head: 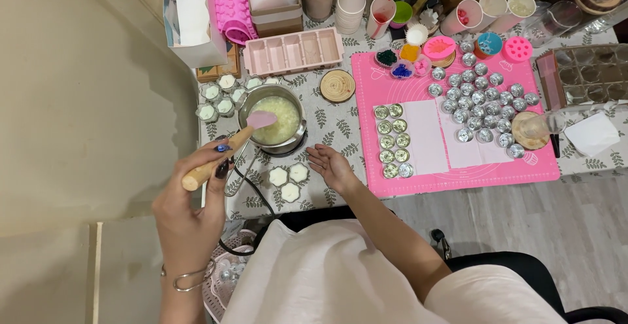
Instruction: Preparing decorative wax shapes in a silicone mold and stirring wax in a melting pot for candle production.
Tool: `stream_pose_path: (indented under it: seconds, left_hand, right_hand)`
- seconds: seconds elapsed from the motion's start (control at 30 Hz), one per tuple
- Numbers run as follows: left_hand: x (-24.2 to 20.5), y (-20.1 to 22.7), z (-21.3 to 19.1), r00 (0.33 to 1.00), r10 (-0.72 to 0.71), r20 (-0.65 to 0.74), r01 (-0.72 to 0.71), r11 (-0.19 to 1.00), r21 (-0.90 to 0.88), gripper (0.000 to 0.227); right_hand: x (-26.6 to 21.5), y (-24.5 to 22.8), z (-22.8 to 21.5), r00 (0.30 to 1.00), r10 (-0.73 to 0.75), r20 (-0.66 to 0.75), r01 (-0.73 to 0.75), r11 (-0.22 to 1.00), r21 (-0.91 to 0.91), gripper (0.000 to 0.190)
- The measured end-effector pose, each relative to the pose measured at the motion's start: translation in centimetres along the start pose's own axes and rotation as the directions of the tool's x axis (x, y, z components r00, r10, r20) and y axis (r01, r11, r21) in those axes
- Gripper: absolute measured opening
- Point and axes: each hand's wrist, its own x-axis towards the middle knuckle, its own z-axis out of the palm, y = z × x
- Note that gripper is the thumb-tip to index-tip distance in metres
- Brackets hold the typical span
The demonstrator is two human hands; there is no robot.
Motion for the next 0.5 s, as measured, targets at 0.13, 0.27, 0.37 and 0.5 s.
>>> stream_pose_path:
  seconds: [0.13, 0.27, 0.37, 0.5]
  left_hand:
    - [-0.01, 0.03, 0.08, 1.0, -0.02, 0.005, 0.02, 1.0, -0.008, 0.021]
    - [-0.16, 0.03, 0.01, 1.0, -0.03, -0.007, 0.03, 1.0, 0.008, 0.019]
    - [-0.25, 0.01, 0.15, 1.0, -0.02, -0.016, 0.02, 1.0, 0.018, 0.017]
    - [-0.14, -0.03, 0.18, 1.0, 0.001, -0.025, -0.001, 1.0, 0.017, 0.015]
  right_hand:
    - [0.06, -0.32, 0.02, 1.0, 0.004, -0.002, -0.004, 1.0, 0.007, 0.047]
    - [0.09, -0.81, 0.18, 1.0, 0.01, -0.001, -0.01, 0.999, 0.045, 0.046]
    - [0.12, -0.87, 0.14, 1.0, 0.01, 0.001, -0.01, 0.998, 0.068, 0.046]
    - [0.77, -0.13, 0.07, 1.0, 0.017, 0.004, -0.017, 0.995, 0.093, 0.047]
